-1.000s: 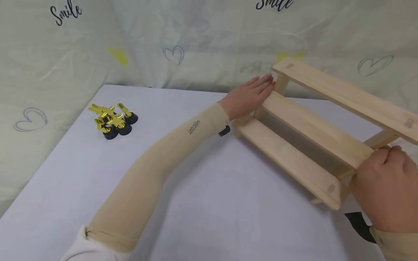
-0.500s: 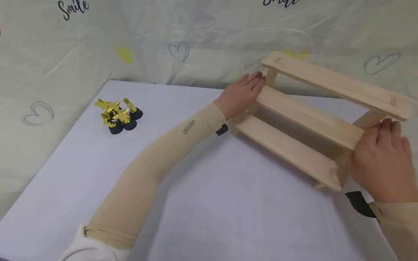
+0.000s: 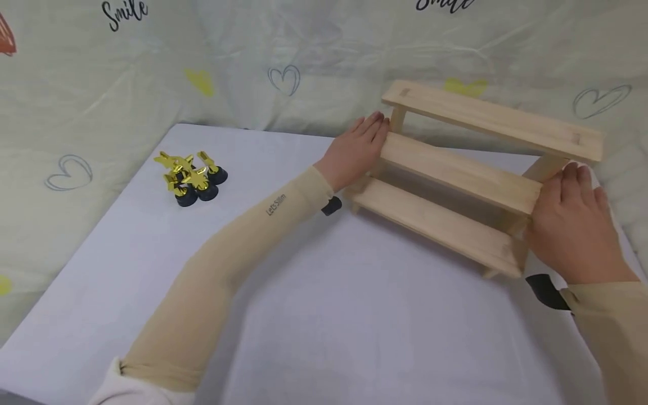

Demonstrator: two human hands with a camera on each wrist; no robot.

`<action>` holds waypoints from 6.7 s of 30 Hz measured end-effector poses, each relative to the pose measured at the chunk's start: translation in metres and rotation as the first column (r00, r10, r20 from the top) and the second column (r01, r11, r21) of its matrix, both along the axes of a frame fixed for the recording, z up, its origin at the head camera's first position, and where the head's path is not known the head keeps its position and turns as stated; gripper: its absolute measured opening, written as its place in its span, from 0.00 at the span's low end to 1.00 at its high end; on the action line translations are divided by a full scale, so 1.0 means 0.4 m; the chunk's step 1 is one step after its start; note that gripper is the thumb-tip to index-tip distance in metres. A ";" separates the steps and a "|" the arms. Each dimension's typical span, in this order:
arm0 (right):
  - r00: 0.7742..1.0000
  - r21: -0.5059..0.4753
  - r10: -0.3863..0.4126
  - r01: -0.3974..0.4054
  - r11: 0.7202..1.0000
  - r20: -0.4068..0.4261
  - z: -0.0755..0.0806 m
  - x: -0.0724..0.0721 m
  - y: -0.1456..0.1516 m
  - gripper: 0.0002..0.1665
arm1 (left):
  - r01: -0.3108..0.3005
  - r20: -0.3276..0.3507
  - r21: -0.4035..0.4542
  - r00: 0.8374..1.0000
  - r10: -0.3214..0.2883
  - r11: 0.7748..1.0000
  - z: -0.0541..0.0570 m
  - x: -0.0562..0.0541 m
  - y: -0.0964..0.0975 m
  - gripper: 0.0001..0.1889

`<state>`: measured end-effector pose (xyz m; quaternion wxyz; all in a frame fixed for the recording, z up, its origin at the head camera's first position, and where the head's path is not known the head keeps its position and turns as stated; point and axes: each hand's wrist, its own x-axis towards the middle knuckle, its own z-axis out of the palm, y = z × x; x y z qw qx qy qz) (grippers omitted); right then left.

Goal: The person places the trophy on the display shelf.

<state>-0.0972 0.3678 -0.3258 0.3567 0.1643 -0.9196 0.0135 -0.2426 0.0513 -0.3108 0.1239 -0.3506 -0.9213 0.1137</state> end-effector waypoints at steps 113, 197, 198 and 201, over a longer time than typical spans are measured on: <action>0.895 -0.059 0.189 -0.180 0.982 0.404 0.010 0.012 -0.205 0.35 | -0.057 -0.086 0.203 0.993 0.076 0.977 -0.043 0.246 -0.438 0.33; 0.913 -0.073 0.174 -0.158 0.985 0.370 0.009 0.068 -0.245 0.54 | -0.041 0.044 0.780 0.999 0.011 0.624 0.024 0.172 -0.784 0.34; 0.915 -0.064 0.173 -0.161 0.985 0.364 0.009 0.068 -0.245 0.55 | -0.054 0.052 0.792 0.998 0.020 0.609 0.024 0.171 -0.794 0.33; 0.918 -0.053 0.166 -0.157 0.986 0.360 0.006 0.066 -0.245 0.56 | -0.095 0.072 0.811 0.995 0.063 0.577 0.017 0.161 -0.820 0.30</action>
